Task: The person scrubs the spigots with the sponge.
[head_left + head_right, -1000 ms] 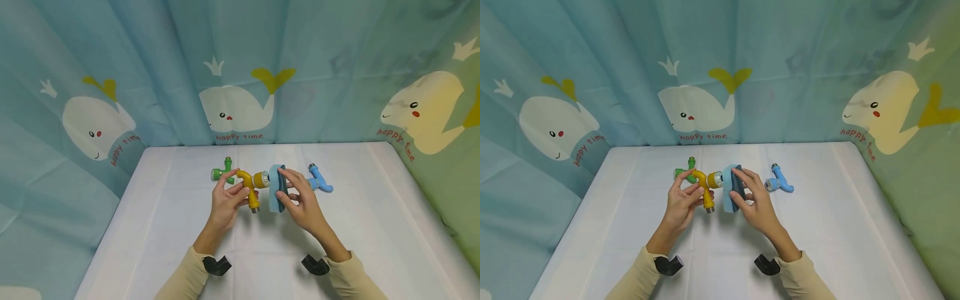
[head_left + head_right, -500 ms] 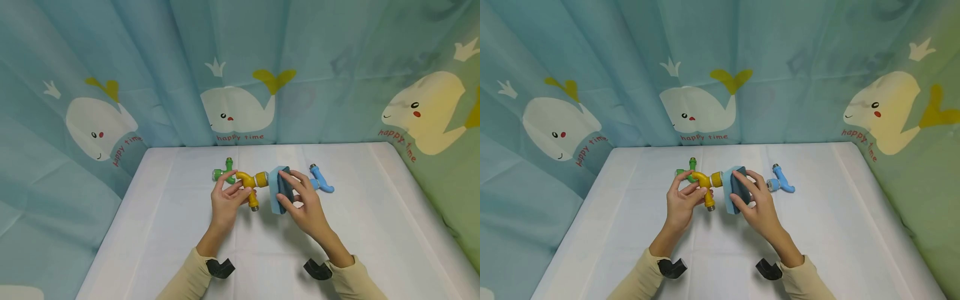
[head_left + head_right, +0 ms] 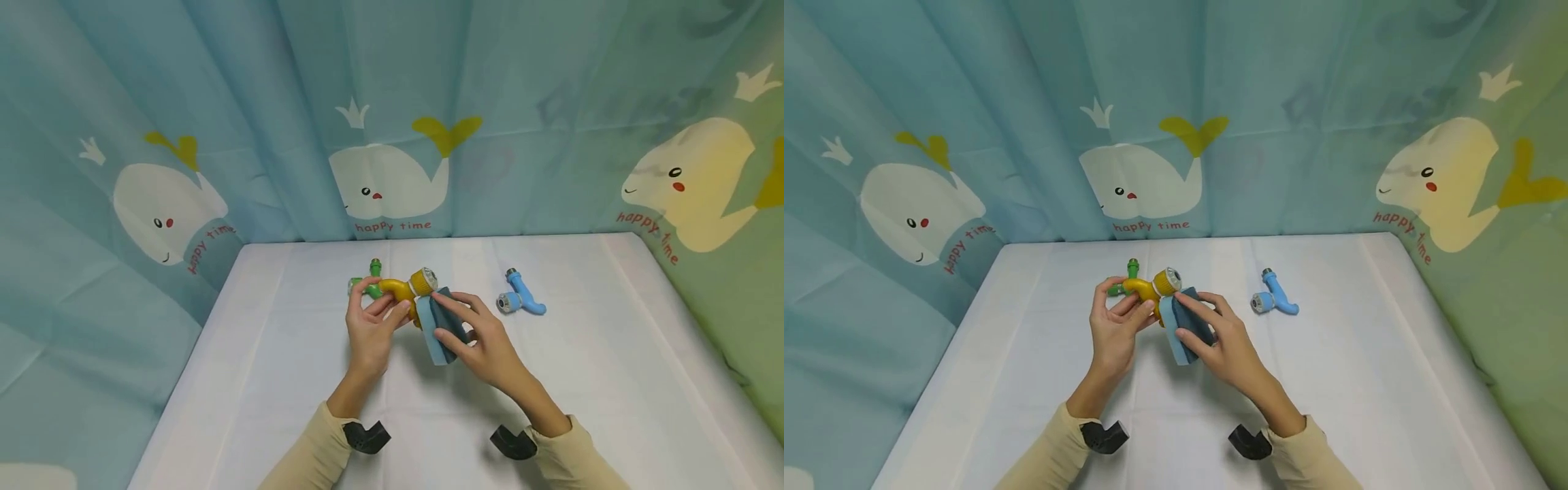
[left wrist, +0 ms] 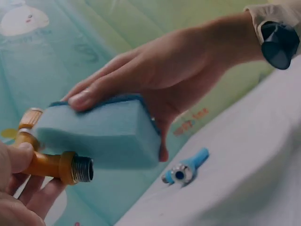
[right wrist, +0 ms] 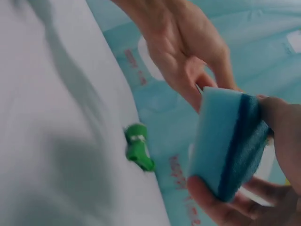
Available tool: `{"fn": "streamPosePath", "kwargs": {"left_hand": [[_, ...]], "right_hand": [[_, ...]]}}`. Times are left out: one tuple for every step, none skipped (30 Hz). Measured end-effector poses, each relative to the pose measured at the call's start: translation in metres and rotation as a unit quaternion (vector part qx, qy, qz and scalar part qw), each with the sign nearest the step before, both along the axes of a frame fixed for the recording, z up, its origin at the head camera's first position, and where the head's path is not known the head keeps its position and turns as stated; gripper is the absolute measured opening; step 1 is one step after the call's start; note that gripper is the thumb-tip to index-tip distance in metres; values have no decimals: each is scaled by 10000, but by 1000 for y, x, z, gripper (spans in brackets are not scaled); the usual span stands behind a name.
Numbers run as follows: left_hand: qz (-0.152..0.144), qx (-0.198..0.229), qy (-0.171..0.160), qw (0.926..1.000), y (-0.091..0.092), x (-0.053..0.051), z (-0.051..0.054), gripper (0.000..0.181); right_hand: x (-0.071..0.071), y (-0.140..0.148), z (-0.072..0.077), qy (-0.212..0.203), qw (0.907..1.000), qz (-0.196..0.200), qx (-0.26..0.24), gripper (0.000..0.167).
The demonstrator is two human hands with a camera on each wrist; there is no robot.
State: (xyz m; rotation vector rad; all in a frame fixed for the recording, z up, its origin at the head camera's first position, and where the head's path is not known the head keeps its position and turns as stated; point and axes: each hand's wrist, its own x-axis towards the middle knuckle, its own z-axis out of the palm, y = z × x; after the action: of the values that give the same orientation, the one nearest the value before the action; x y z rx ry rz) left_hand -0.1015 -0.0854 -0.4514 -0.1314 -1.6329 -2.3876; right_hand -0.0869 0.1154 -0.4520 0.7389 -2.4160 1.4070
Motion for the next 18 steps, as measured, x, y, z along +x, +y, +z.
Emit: {"fn": "streamPosePath", "kwargs": {"left_hand": [[-22, 8, 88, 10000, 1, 1, -1, 55], [-33, 25, 186, 9998, 2, 1, -2, 54], [-39, 21, 291, 9996, 2, 2, -2, 54], [-31, 6, 392, 9992, 2, 3, -3, 53], [-10, -38, 472, 9989, 2, 4, -3, 53], [8, -104, 552, 9984, 2, 5, -4, 53], [24, -157, 601, 9981, 2, 6, -4, 52], [38, -193, 638, 9978, 2, 6, -5, 52], [41, -202, 654, 9976, 2, 7, -5, 53], [65, -208, 651, 9976, 2, 7, -6, 52], [81, -185, 637, 9978, 3, 7, -6, 53], [85, -138, 616, 9980, 3, 6, -6, 53], [95, -94, 600, 9981, 3, 6, -6, 54], [110, -57, 604, 9981, 4, 6, -6, 54], [149, -66, 607, 9980, 4, 5, -6, 55], [200, -123, 617, 9978, 4, 5, -6, 55], [237, -171, 620, 9976, 5, 5, -6, 55], [263, -248, 624, 9974, 5, 5, -7, 55]], "right_hand": [[0, -1, 1, -50, 10000, -21, -73, 57], [0, -2, 1, -110, 9999, -46, -108, 55], [0, -2, 0, -135, 9998, -83, -114, 54], [0, -3, 0, -167, 9998, -115, -79, 52], [-1, -4, -1, -177, 9997, -142, -22, 51], [-2, -3, -1, -179, 9997, -167, 61, 51], [-3, -2, -1, -185, 9995, -199, 169, 50], [-4, -1, 0, -204, 9991, -256, 277, 49], [-5, 0, 0, -228, 9985, -331, 377, 49], [-6, 2, 1, -273, 9978, -401, 450, 49], [-7, 3, 2, -332, 9973, -460, 476, 49], [-6, 4, 3, -378, 9969, -496, 474, 49], [-6, 4, 4, -401, 9968, -514, 459, 48], [-6, 4, 5, -427, 9968, -516, 440, 48], [-5, 3, 6, -450, 9968, -493, 429, 48], [-4, 2, 7, -472, 9969, -457, 440, 48], [-4, 2, 7, -480, 9966, -452, 503, 48], [-3, 1, 8, -477, 9957, -490, 625, 49]]}}
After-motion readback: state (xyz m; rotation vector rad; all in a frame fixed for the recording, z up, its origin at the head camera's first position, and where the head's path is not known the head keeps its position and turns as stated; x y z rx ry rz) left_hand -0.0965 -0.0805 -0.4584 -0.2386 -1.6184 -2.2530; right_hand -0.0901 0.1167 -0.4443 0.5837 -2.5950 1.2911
